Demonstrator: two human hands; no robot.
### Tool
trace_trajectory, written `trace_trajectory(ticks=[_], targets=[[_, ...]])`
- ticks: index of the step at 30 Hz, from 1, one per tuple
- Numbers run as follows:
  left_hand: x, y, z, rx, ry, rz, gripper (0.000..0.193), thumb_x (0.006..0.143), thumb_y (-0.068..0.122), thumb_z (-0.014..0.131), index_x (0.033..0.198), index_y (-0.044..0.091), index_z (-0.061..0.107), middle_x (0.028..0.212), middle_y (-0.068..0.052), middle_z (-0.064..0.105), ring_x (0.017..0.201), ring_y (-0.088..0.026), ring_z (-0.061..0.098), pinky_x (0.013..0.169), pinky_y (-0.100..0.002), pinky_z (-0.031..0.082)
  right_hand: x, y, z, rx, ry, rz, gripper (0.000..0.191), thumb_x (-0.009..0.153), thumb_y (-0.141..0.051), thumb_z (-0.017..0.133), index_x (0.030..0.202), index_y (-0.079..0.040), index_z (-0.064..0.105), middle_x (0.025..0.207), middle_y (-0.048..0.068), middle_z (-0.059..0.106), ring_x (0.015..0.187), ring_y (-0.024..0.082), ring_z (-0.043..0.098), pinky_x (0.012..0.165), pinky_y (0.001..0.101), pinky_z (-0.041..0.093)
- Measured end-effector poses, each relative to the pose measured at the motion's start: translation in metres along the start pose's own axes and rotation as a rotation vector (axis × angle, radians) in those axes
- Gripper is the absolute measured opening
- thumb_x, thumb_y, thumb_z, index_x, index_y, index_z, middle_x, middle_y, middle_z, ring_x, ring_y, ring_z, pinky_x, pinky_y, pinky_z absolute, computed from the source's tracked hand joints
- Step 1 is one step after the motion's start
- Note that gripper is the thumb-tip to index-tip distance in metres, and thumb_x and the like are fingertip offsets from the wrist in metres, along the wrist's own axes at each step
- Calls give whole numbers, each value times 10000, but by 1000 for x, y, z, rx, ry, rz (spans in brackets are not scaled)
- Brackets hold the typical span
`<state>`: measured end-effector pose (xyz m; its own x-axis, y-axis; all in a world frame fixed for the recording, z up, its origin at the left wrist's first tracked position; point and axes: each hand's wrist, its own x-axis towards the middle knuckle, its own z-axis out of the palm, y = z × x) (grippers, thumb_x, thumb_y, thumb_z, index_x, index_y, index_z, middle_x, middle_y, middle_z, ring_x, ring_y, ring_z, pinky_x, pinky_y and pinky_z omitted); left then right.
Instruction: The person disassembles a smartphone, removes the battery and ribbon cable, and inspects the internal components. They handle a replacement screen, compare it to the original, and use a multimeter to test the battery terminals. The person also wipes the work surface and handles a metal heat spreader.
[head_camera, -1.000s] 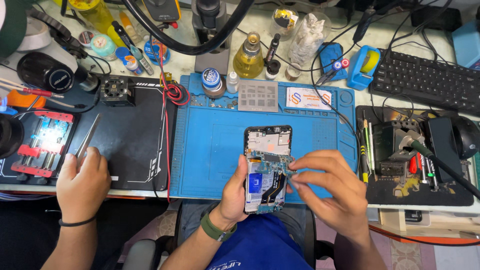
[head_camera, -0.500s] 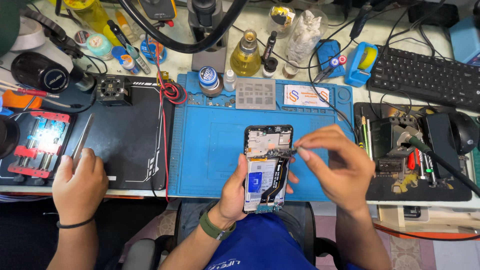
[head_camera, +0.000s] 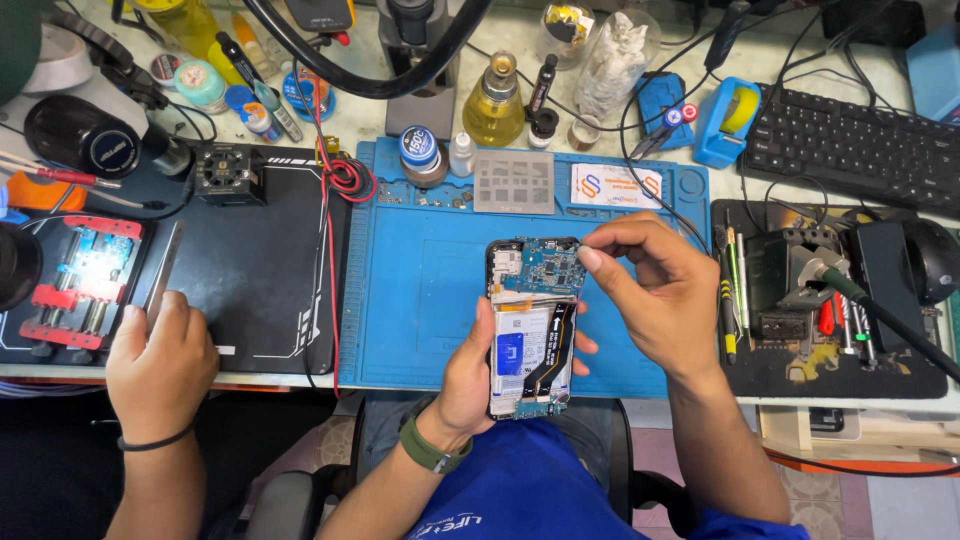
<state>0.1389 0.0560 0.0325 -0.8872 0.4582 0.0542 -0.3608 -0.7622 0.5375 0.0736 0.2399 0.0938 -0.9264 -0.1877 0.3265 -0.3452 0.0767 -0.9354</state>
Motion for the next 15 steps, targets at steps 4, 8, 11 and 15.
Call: trace_trajectory(ticks=[4, 8, 11, 15], targets=[[2, -2, 3, -20, 28, -22, 848, 1036, 661, 264, 1513, -15, 451, 1363, -172, 613, 1110, -287, 685, 958, -427, 591, -1, 0, -1, 29, 17, 19, 156, 953, 56, 716, 1106, 64, 683, 1096, 100, 675, 1035, 153, 649, 923, 281, 534], [1, -2, 3, -14, -9, -8, 858, 1084, 668, 251, 1524, -37, 464, 1358, -219, 611, 1106, -308, 684, 958, -436, 584, -1, -4, -3, -173, -5, -83, 141, 942, 58, 747, 1078, 60, 710, 1075, 109, 658, 1034, 168, 624, 927, 289, 501], [1, -2, 3, -31, 0, -9, 863, 1074, 666, 246, 1507, -48, 467, 1378, -207, 602, 1135, -307, 680, 977, -447, 585, 1, -7, -2, -140, -9, -83, 130, 944, 42, 747, 1069, 48, 711, 1070, 99, 655, 1023, 162, 626, 920, 282, 503], [1, -4, 2, -57, -2, -27, 851, 1068, 660, 240, 1519, -32, 448, 1400, -194, 591, 1127, -309, 679, 963, -443, 583, 2, -11, 1, -89, -45, -73, 122, 947, 24, 743, 1063, 41, 710, 1072, 87, 670, 1018, 154, 643, 915, 273, 513]])
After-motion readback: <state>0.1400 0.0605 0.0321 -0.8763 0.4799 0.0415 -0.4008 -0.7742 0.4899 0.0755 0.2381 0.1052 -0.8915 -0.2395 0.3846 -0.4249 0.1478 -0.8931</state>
